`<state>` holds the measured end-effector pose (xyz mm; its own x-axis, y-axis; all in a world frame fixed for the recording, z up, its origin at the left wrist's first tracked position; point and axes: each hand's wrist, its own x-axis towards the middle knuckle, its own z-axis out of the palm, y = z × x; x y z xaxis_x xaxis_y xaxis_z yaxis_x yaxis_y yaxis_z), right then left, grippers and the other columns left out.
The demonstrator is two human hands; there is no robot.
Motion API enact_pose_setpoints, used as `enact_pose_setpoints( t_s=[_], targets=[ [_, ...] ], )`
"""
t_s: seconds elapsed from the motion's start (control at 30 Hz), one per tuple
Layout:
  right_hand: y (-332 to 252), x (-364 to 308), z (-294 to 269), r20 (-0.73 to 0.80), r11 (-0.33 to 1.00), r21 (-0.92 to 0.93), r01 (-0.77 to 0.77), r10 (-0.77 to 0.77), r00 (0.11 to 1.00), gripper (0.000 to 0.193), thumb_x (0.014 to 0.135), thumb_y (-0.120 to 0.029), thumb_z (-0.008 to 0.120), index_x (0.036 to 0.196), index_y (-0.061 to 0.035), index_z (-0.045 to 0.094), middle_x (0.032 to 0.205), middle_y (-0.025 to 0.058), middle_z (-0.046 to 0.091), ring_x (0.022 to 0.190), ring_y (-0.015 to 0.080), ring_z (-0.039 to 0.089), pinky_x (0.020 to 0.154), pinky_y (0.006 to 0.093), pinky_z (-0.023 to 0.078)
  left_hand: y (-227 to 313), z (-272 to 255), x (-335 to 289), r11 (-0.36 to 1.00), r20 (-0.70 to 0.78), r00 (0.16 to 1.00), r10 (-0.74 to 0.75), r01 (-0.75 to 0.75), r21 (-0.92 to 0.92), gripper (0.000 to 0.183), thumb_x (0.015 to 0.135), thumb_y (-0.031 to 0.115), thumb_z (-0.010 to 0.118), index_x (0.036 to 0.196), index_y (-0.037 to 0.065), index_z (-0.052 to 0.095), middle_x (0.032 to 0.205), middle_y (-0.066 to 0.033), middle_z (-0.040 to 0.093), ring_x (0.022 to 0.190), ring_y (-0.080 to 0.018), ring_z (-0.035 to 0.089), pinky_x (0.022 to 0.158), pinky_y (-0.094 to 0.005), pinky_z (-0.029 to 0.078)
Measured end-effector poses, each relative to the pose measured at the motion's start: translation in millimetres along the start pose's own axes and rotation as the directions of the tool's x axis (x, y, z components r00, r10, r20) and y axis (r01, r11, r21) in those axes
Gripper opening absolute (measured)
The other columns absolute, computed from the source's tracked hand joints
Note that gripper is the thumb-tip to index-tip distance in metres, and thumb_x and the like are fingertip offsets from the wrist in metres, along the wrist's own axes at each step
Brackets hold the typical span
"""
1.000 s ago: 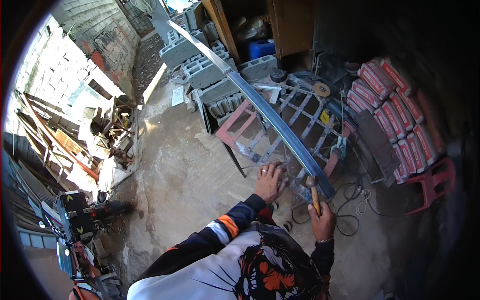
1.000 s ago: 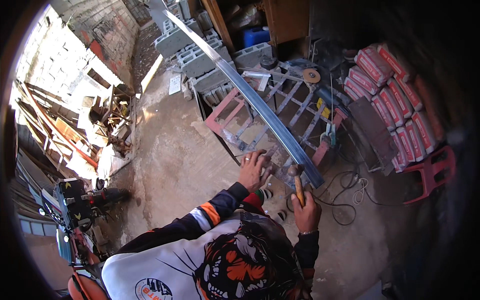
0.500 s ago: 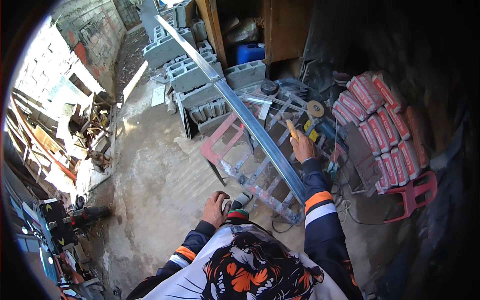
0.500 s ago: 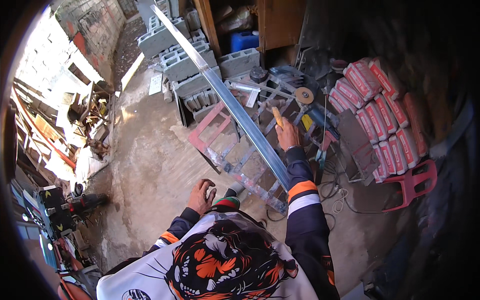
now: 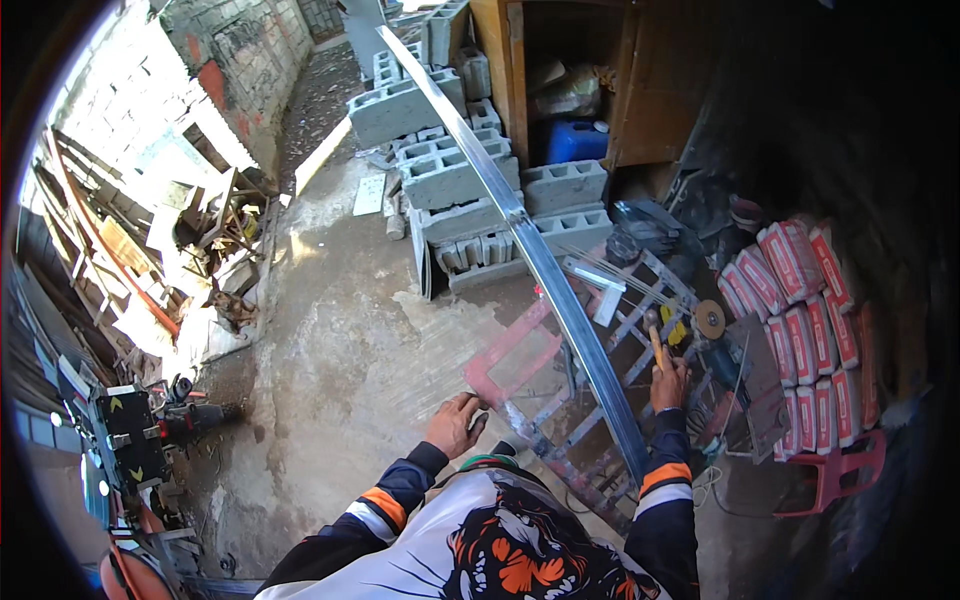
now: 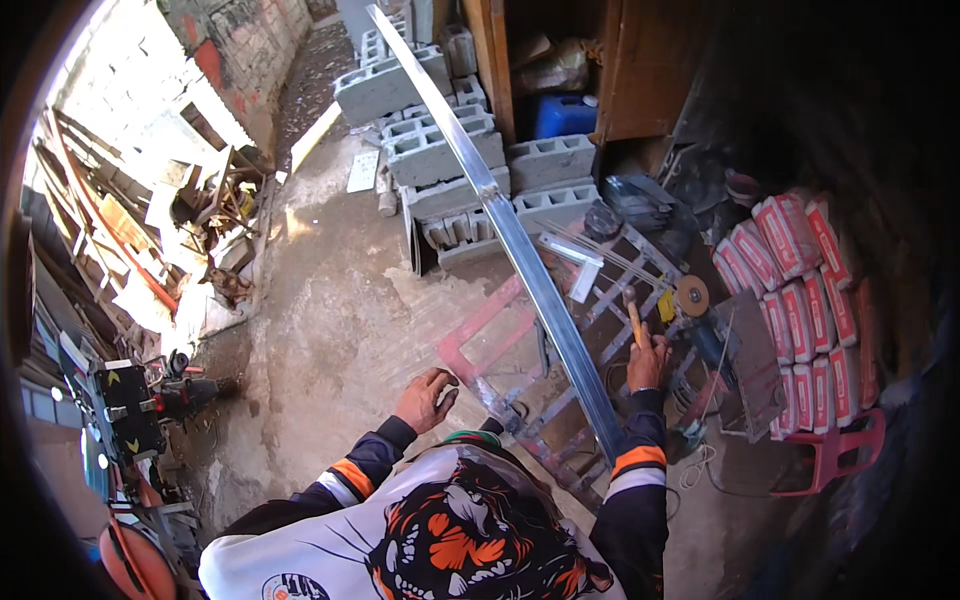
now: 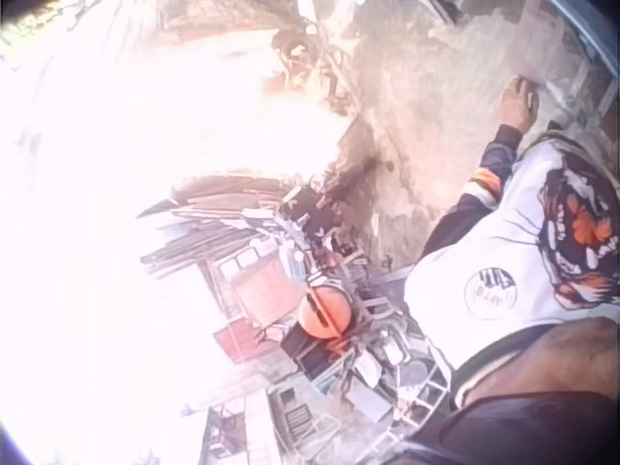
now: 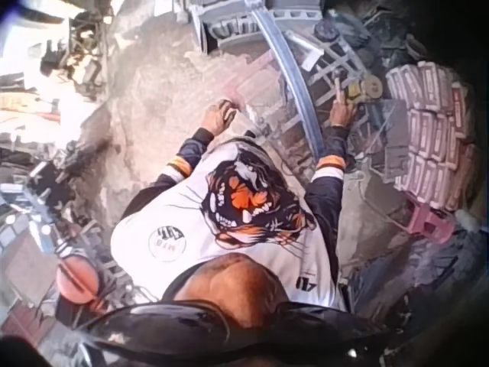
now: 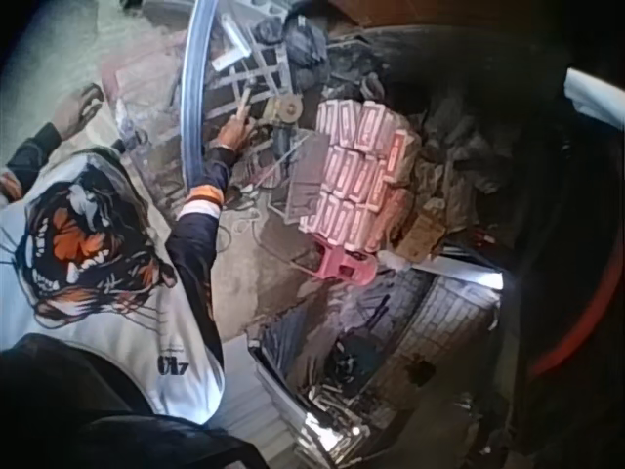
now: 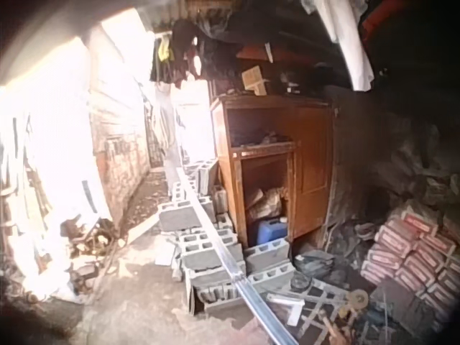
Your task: The person measures a metal stud with a measuring tape, then hammers it and welds it to form a metal stud frame.
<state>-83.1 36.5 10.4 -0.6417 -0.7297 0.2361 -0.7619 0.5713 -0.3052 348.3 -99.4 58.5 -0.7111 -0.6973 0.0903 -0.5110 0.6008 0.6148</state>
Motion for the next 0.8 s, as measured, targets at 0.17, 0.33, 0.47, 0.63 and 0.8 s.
enact_pose_setpoints(
  t_s=[0.17, 0.33, 0.47, 0.63, 0.8],
  targets=[
    [-5.0, 6.5, -11.2, 0.113, 0.999, -0.017, -0.032, 0.034, 0.993, 0.062, 0.083, -0.016, 0.075, 0.141, -0.0072, 0.053, 0.117, 0.0150, 0.054, 0.117, 0.0334, 0.050, 0.105, 0.0450, 0.036, -1.3, -9.9, 44.4, 0.993, -0.025, 0.996, 0.087, -0.088, -0.083, 0.019, 0.089, 0.014, 0.063, 0.107, 0.007, 0.061, 0.101, -0.0145, 0.062, 0.088, -0.0352, 0.064, 0.079, -0.0436, 0.051],
    [-9.3, 14.1, -18.5, 0.190, 0.972, 0.155, -0.177, 0.146, 0.971, 0.063, 0.083, -0.018, 0.074, 0.140, -0.0028, 0.052, 0.126, 0.0222, 0.052, 0.120, 0.0390, 0.048, 0.105, 0.0447, 0.039, -2.6, -15.3, 61.6, 0.990, -0.035, 0.994, 0.105, -0.108, -0.089, 0.019, 0.089, 0.014, 0.063, 0.106, 0.007, 0.060, 0.100, -0.0141, 0.062, 0.089, -0.0353, 0.065, 0.079, -0.0435, 0.052],
    [-14.6, 14.6, -21.9, 0.154, 0.982, 0.092, -0.164, 0.149, 0.977, 0.062, 0.084, -0.018, 0.075, 0.139, -0.0022, 0.053, 0.122, 0.0179, 0.051, 0.115, 0.0362, 0.052, 0.098, 0.0434, 0.044, -8.4, -13.7, 62.7, 0.997, 0.009, 0.998, 0.055, -0.054, -0.059, 0.019, 0.089, 0.014, 0.063, 0.106, 0.007, 0.060, 0.100, -0.0142, 0.062, 0.089, -0.0355, 0.065, 0.078, -0.0440, 0.052],
    [-17.6, 9.1, -27.6, 0.193, 0.967, 0.050, -0.248, 0.234, 0.953, 0.065, 0.086, -0.025, 0.073, 0.142, -0.0024, 0.050, 0.130, 0.0266, 0.052, 0.124, 0.0416, 0.048, 0.105, 0.0472, 0.041, -13.8, -7.2, 58.3, 0.994, 0.080, 0.991, 0.103, -0.099, -0.048, 0.020, 0.089, 0.012, 0.063, 0.107, 0.007, 0.060, 0.101, -0.0153, 0.062, 0.086, -0.0358, 0.065, 0.077, -0.0445, 0.053],
    [-12.7, -2.0, -29.1, 0.138, 0.975, -0.035, -0.220, 0.222, 0.965, 0.065, 0.087, -0.039, 0.071, 0.140, -0.0059, 0.053, 0.129, 0.0213, 0.055, 0.121, 0.0387, 0.052, 0.102, 0.0467, 0.042, -17.1, -1.5, 65.4, 0.981, 0.059, 0.987, 0.148, -0.139, -0.138, 0.022, 0.087, 0.006, 0.064, 0.109, 0.006, 0.061, 0.099, -0.0150, 0.063, 0.085, -0.0328, 0.067, 0.076, -0.0412, 0.054]
  ],
)
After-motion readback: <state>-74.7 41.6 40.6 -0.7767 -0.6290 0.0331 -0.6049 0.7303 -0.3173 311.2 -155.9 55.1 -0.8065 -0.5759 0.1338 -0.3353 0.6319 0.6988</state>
